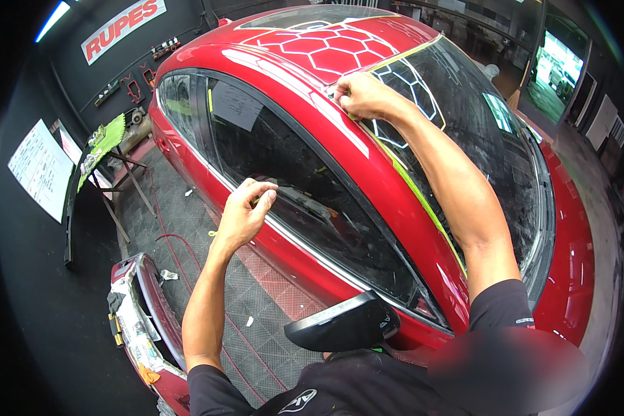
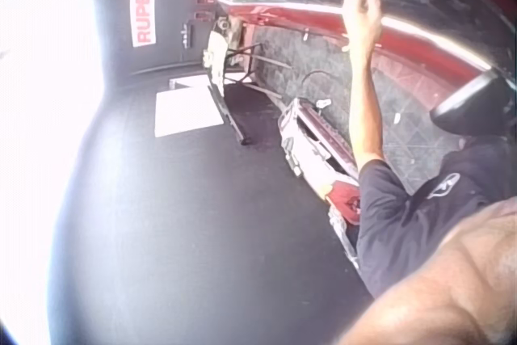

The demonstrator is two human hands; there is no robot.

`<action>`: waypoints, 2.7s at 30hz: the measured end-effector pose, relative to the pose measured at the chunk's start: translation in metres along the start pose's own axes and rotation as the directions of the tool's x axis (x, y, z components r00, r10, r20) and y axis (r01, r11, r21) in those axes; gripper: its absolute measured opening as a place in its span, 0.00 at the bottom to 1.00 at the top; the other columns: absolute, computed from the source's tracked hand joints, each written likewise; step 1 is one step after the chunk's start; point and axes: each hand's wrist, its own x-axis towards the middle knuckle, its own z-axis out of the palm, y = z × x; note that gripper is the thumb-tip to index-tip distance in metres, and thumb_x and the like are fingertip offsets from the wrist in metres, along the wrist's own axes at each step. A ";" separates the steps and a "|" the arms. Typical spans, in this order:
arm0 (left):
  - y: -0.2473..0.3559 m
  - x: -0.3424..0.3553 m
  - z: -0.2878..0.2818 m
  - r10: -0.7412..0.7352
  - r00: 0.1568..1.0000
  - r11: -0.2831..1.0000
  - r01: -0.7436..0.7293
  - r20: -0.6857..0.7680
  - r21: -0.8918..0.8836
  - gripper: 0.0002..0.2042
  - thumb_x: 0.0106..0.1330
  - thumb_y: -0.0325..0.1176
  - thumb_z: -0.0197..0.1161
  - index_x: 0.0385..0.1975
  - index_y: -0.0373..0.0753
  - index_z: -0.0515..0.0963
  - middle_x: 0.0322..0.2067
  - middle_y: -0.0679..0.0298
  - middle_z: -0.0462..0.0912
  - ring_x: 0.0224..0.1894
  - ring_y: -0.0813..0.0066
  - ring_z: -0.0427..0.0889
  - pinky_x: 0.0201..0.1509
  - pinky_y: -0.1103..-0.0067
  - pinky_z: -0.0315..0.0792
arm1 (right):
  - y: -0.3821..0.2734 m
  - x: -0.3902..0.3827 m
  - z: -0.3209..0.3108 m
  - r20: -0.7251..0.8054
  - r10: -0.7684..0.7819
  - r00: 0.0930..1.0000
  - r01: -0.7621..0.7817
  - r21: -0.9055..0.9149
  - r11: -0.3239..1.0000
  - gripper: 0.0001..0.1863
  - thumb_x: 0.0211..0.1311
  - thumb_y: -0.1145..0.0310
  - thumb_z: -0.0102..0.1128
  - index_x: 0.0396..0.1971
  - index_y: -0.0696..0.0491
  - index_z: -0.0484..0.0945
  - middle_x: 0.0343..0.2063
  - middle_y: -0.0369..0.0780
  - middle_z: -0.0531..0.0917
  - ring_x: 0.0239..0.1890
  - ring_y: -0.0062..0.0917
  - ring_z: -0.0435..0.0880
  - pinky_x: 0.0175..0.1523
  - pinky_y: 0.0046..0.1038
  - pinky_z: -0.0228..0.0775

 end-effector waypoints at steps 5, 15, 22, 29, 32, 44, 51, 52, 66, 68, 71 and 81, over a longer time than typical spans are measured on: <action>0.007 0.020 0.004 0.024 0.983 0.994 -0.043 -0.183 -0.100 0.12 0.74 0.32 0.70 0.52 0.33 0.85 0.35 0.66 0.80 0.34 0.80 0.76 0.41 0.79 0.73 | 0.004 -0.025 -0.005 0.046 -0.047 0.998 0.026 0.392 0.920 0.12 0.73 0.64 0.70 0.40 0.58 0.82 0.32 0.34 0.82 0.29 0.16 0.82 0.39 0.23 0.80; 0.098 0.090 0.066 0.338 0.846 0.914 -0.400 -0.411 -0.073 0.11 0.72 0.29 0.71 0.51 0.35 0.86 0.31 0.65 0.82 0.30 0.81 0.77 0.36 0.80 0.72 | -0.025 -0.095 0.011 0.047 -0.182 0.982 0.106 0.664 0.740 0.15 0.78 0.55 0.66 0.43 0.54 0.84 0.30 0.29 0.82 0.26 0.10 0.77 0.31 0.17 0.70; 0.108 0.077 0.088 0.329 0.853 0.936 -0.352 -0.405 0.019 0.05 0.67 0.25 0.65 0.34 0.34 0.76 0.23 0.61 0.76 0.24 0.78 0.75 0.31 0.76 0.73 | -0.004 -0.085 0.023 -0.301 0.151 0.942 0.062 0.597 0.800 0.12 0.76 0.61 0.69 0.39 0.56 0.83 0.24 0.32 0.83 0.21 0.11 0.77 0.28 0.18 0.72; 0.064 0.016 0.071 0.189 0.911 0.982 -0.187 -0.367 0.041 0.11 0.77 0.30 0.62 0.31 0.34 0.73 0.19 0.54 0.73 0.19 0.63 0.74 0.26 0.70 0.70 | 0.022 -0.019 0.016 -0.341 -0.206 0.917 0.182 -0.101 0.978 0.12 0.69 0.68 0.67 0.47 0.56 0.89 0.38 0.47 0.92 0.41 0.33 0.91 0.50 0.36 0.81; 0.034 -0.030 0.056 0.081 0.920 0.997 -0.078 -0.384 0.024 0.13 0.79 0.36 0.66 0.33 0.36 0.73 0.18 0.62 0.73 0.20 0.76 0.72 0.25 0.74 0.68 | 0.021 -0.004 0.012 -0.200 -0.238 0.950 0.207 -0.163 0.965 0.13 0.67 0.72 0.64 0.49 0.57 0.89 0.42 0.49 0.92 0.43 0.35 0.92 0.53 0.35 0.81; -0.080 -0.260 0.056 -0.526 0.734 0.840 0.528 -0.430 -0.126 0.15 0.77 0.35 0.66 0.30 0.34 0.72 0.19 0.66 0.71 0.23 0.81 0.67 0.27 0.74 0.64 | -0.025 0.001 0.005 0.056 0.088 0.995 -0.086 -0.035 0.996 0.05 0.75 0.74 0.61 0.42 0.59 0.83 0.25 0.35 0.82 0.24 0.17 0.81 0.28 0.26 0.82; -0.093 -0.337 0.119 -0.745 0.549 0.663 0.670 -0.378 -0.333 0.14 0.77 0.33 0.66 0.28 0.37 0.72 0.23 0.73 0.69 0.26 0.84 0.65 0.30 0.78 0.63 | -0.009 -0.003 0.002 0.025 0.056 0.998 -0.056 0.011 0.998 0.04 0.74 0.75 0.60 0.42 0.59 0.81 0.26 0.35 0.82 0.24 0.16 0.80 0.28 0.24 0.79; -0.100 -0.349 0.131 -0.767 0.533 0.640 0.675 -0.357 -0.366 0.14 0.77 0.32 0.66 0.28 0.37 0.72 0.22 0.72 0.70 0.26 0.84 0.66 0.30 0.77 0.64 | -0.008 -0.002 0.001 0.041 0.053 0.998 -0.053 -0.012 0.999 0.04 0.74 0.75 0.59 0.42 0.59 0.81 0.26 0.35 0.82 0.24 0.16 0.80 0.28 0.24 0.79; -0.103 -0.365 0.131 -0.766 0.562 0.635 0.736 -0.311 -0.235 0.14 0.76 0.32 0.66 0.29 0.33 0.74 0.20 0.67 0.72 0.24 0.81 0.68 0.29 0.74 0.67 | -0.021 -0.011 0.006 -0.072 0.076 0.994 -0.075 0.008 0.997 0.09 0.72 0.77 0.60 0.46 0.60 0.86 0.23 0.37 0.83 0.24 0.19 0.83 0.32 0.27 0.82; -0.102 -0.367 0.129 -0.779 0.549 0.620 0.747 -0.304 -0.239 0.13 0.76 0.31 0.66 0.29 0.32 0.74 0.20 0.67 0.73 0.24 0.81 0.69 0.30 0.74 0.68 | -0.023 -0.010 0.003 -0.045 0.069 0.997 -0.072 -0.063 0.995 0.10 0.71 0.77 0.61 0.46 0.61 0.88 0.24 0.39 0.85 0.26 0.19 0.85 0.32 0.27 0.83; -0.100 -0.372 0.131 -0.778 0.551 0.621 0.748 -0.301 -0.236 0.13 0.75 0.31 0.66 0.29 0.32 0.74 0.20 0.66 0.74 0.24 0.81 0.70 0.30 0.73 0.69 | -0.021 0.000 -0.003 0.009 -0.025 1.000 0.026 -0.271 0.962 0.09 0.67 0.76 0.64 0.42 0.62 0.89 0.27 0.46 0.89 0.28 0.26 0.89 0.36 0.32 0.84; -0.104 -0.403 0.137 -0.791 0.514 0.595 0.772 -0.330 -0.223 0.14 0.75 0.33 0.67 0.28 0.32 0.74 0.20 0.64 0.72 0.24 0.77 0.70 0.31 0.70 0.69 | -0.061 0.025 -0.012 0.243 -0.029 0.970 0.189 -0.667 0.721 0.12 0.60 0.68 0.75 0.39 0.61 0.90 0.37 0.54 0.90 0.42 0.45 0.92 0.49 0.43 0.84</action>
